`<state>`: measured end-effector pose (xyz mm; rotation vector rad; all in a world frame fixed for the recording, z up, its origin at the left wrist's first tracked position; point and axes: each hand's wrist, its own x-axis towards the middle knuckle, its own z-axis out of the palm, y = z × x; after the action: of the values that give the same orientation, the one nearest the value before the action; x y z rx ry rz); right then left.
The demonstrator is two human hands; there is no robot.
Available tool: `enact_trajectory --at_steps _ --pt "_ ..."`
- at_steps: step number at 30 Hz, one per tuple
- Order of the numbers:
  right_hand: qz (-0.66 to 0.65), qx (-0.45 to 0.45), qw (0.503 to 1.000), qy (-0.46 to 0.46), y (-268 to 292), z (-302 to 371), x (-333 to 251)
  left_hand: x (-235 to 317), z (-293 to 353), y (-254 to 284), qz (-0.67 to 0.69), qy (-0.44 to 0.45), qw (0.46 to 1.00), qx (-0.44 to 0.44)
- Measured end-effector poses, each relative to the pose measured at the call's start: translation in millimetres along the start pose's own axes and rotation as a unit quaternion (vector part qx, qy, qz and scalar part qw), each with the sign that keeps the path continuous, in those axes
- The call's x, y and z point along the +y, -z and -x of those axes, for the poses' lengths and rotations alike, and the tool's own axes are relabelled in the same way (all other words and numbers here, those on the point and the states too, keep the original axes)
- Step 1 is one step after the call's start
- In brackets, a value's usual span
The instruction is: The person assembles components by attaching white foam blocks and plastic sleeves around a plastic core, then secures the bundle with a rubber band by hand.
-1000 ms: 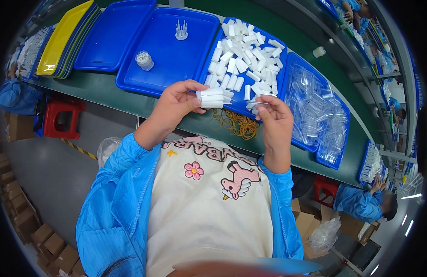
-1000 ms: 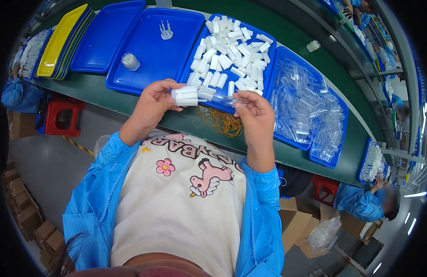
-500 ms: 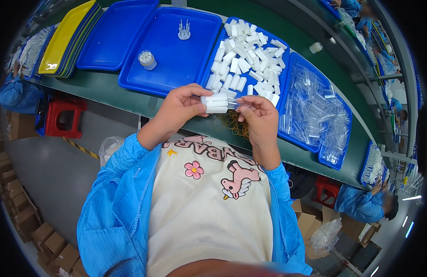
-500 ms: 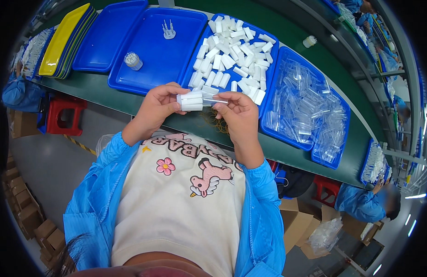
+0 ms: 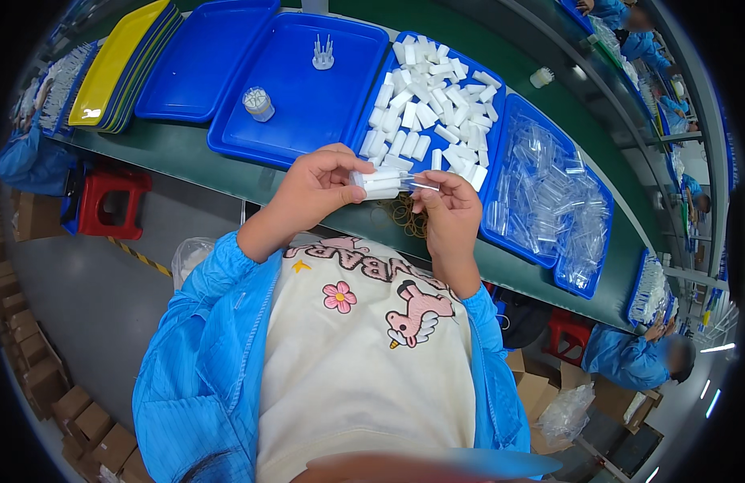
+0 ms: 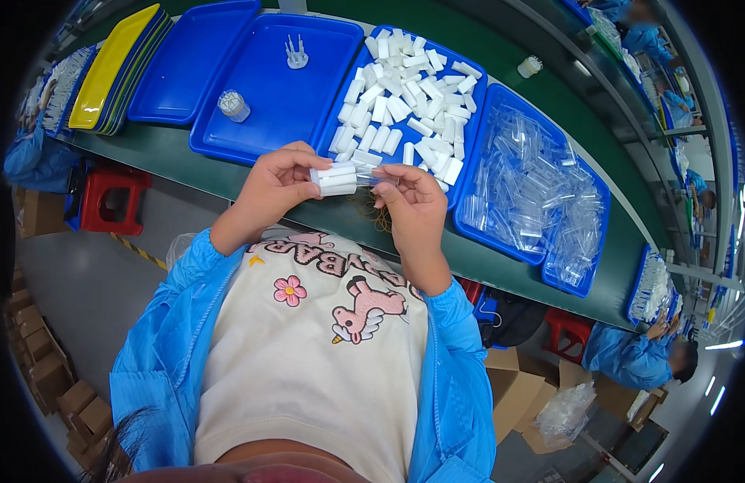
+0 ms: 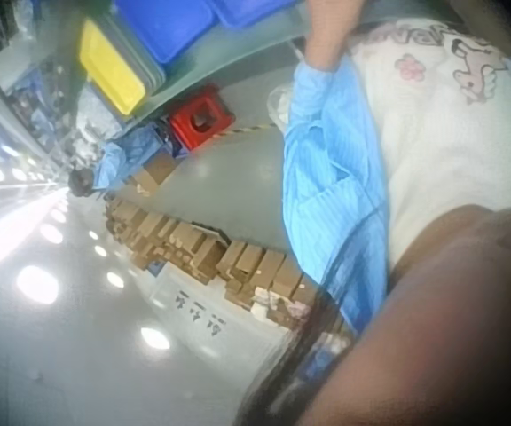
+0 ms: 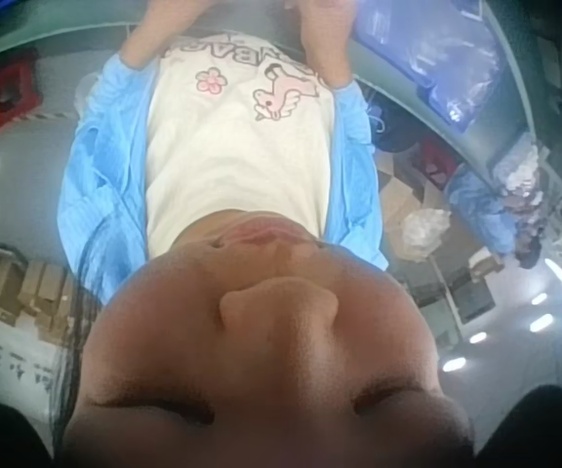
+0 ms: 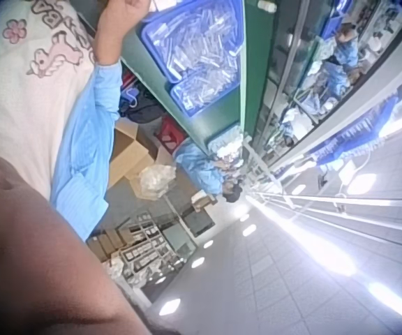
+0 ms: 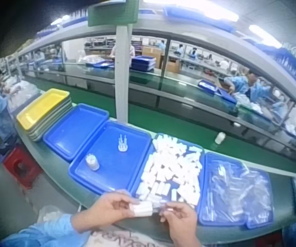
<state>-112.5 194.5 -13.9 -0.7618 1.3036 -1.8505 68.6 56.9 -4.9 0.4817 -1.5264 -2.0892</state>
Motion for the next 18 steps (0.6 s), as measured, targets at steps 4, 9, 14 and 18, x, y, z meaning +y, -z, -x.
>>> enact_trajectory --at_steps 4,9,14,18 --pt "0.009 -0.007 1.0 0.003 -2 1 -1 -2 0 1 -0.027 -0.025 0.999 -0.013" --pt "0.034 0.009 0.998 0.049 -4 4 4 12 1 -3 -0.109 -0.013 0.994 -0.029" --pt "0.023 0.011 0.997 0.068 -4 7 14 24 0 -3 -0.197 0.004 0.978 -0.063" --pt "0.017 -0.003 0.998 0.062 -1 7 15 32 -4 0 -0.213 0.02 0.973 -0.087"
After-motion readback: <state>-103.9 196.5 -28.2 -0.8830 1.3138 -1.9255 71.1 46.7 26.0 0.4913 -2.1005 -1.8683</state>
